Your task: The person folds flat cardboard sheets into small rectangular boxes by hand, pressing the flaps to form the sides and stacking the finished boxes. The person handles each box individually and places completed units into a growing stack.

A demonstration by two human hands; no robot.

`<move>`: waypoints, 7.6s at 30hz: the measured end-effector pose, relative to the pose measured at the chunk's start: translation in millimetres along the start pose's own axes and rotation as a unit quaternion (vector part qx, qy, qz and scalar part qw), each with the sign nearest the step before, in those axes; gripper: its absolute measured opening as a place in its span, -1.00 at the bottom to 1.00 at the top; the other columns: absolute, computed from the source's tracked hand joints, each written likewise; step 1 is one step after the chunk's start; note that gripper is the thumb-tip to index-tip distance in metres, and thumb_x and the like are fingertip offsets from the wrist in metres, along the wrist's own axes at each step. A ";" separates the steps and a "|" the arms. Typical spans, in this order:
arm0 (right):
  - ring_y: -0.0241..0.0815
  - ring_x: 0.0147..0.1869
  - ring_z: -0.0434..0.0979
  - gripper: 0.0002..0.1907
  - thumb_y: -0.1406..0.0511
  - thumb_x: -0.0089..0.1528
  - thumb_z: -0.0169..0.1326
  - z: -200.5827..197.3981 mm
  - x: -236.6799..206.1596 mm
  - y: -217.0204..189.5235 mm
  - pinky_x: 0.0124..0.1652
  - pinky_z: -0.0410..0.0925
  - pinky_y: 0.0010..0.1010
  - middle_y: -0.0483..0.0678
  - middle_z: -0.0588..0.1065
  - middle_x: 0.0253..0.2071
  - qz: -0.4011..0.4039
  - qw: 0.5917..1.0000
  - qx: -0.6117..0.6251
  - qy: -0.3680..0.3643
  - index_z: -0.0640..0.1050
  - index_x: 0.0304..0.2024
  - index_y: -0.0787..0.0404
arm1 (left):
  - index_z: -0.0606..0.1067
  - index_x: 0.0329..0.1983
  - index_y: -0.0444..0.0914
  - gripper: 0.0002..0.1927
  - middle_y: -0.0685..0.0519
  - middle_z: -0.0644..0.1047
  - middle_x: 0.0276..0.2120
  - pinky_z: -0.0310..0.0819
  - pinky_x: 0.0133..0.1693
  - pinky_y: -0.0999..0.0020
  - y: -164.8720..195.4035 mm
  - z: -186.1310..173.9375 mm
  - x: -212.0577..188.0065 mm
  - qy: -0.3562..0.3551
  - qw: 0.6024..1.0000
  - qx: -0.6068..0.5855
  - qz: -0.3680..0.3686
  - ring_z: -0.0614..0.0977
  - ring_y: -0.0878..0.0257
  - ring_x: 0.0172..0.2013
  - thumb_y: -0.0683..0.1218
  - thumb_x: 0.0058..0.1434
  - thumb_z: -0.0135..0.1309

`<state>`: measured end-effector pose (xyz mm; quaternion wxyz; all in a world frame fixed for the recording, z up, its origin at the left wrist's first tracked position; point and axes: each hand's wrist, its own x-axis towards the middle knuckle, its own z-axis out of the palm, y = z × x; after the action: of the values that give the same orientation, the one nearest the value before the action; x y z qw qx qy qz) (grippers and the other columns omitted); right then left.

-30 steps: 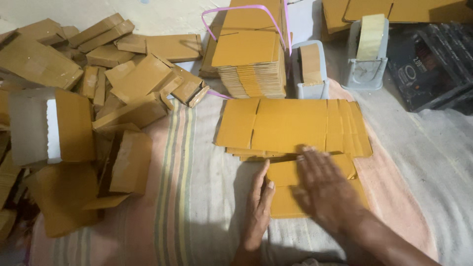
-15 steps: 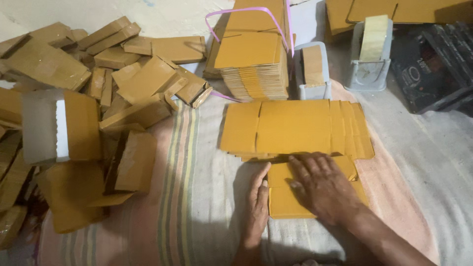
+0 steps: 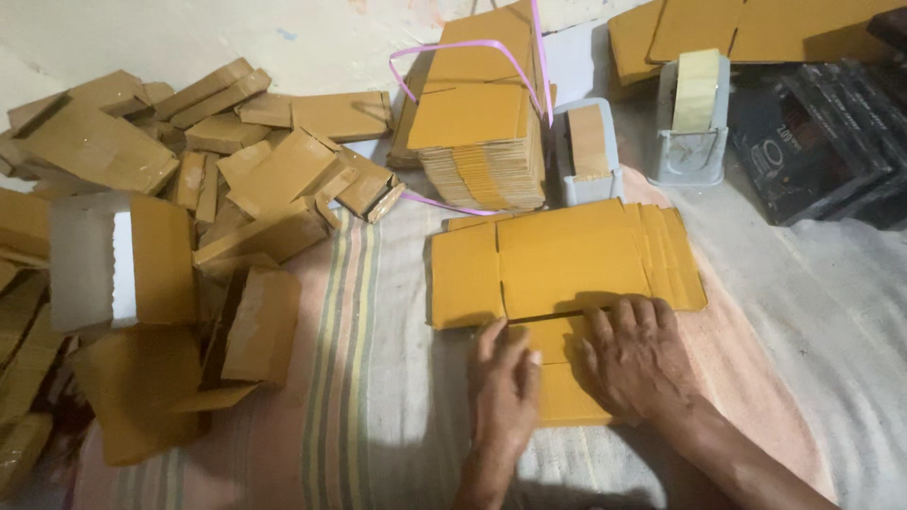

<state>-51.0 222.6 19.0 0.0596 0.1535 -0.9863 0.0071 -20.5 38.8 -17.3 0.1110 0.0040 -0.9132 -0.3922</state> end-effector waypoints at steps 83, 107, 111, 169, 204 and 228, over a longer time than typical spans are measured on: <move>0.01 -0.10 0.53 -0.48 0.00 0.37 -0.19 19.4 4.0 26.2 -0.41 0.53 -0.18 0.16 0.50 -0.18 0.070 0.997 0.034 0.024 0.53 -0.11 0.32 | 0.05 0.59 -0.03 -0.27 -0.22 -0.19 0.55 0.21 0.27 -0.12 35.9 17.3 -12.1 -0.115 0.978 0.132 -0.113 0.00 -0.21 0.47 0.20 0.38 -0.17; 0.30 0.66 -0.14 -0.45 -0.05 0.29 -0.06 -2.6 -63.9 20.8 0.43 -0.12 0.14 0.23 0.09 0.51 -0.183 0.936 0.131 0.271 0.38 0.30 -0.11 | 0.01 0.55 -0.10 0.22 -0.15 -0.17 0.56 -0.32 0.31 -0.55 43.2 2.1 -18.8 -0.221 0.952 0.195 0.085 -0.30 -0.24 0.52 0.21 -0.07 0.46; 0.09 0.58 -0.07 -0.15 -0.03 0.19 -0.05 8.2 -65.1 1.0 0.42 -0.17 0.09 0.21 0.07 0.48 -0.109 0.967 0.131 0.187 0.19 0.37 0.37 | -0.05 0.56 -0.13 0.25 -0.12 -0.20 0.56 -0.16 0.26 -0.61 43.6 4.5 -16.5 -0.254 0.947 0.189 0.049 -0.33 -0.21 0.50 0.08 -0.06 0.51; 0.17 0.51 0.09 -0.31 0.07 0.25 -0.12 15.0 -57.4 10.8 0.40 -0.05 -0.03 0.24 0.22 0.37 -0.066 0.980 0.138 0.130 0.31 0.30 0.40 | -0.07 0.55 -0.30 0.32 -0.16 -0.15 0.56 -0.13 0.29 -0.49 42.4 -0.8 -14.3 -0.228 0.957 0.169 0.064 -0.23 -0.15 0.52 0.04 -0.12 0.54; 0.01 -0.21 0.54 -0.65 0.07 0.20 0.07 5.1 -2.8 10.2 -0.25 0.43 -0.07 0.09 0.53 -0.30 0.035 0.989 0.059 0.127 0.55 -0.27 0.24 | 0.44 0.12 -0.24 -0.59 -0.13 0.45 -0.01 0.13 0.25 -0.21 54.8 29.2 32.8 -0.148 0.960 0.235 0.032 0.44 0.00 0.07 0.11 0.51 -0.28; 0.07 0.15 0.51 -0.57 0.22 0.13 0.14 18.9 -8.3 13.0 0.26 0.24 0.10 0.09 0.54 0.02 0.019 0.987 0.078 0.140 0.58 0.04 0.19 | 0.45 0.23 -0.31 -0.57 -0.20 0.50 0.12 0.11 0.26 -0.17 39.2 36.1 22.9 -0.061 0.960 0.213 0.172 0.48 -0.12 0.12 -0.07 0.33 0.06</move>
<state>-49.3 236.8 -0.7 0.1847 0.1369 -0.9674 0.1063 -47.1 89.6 -8.7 0.1171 -0.1532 -0.9676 -0.1627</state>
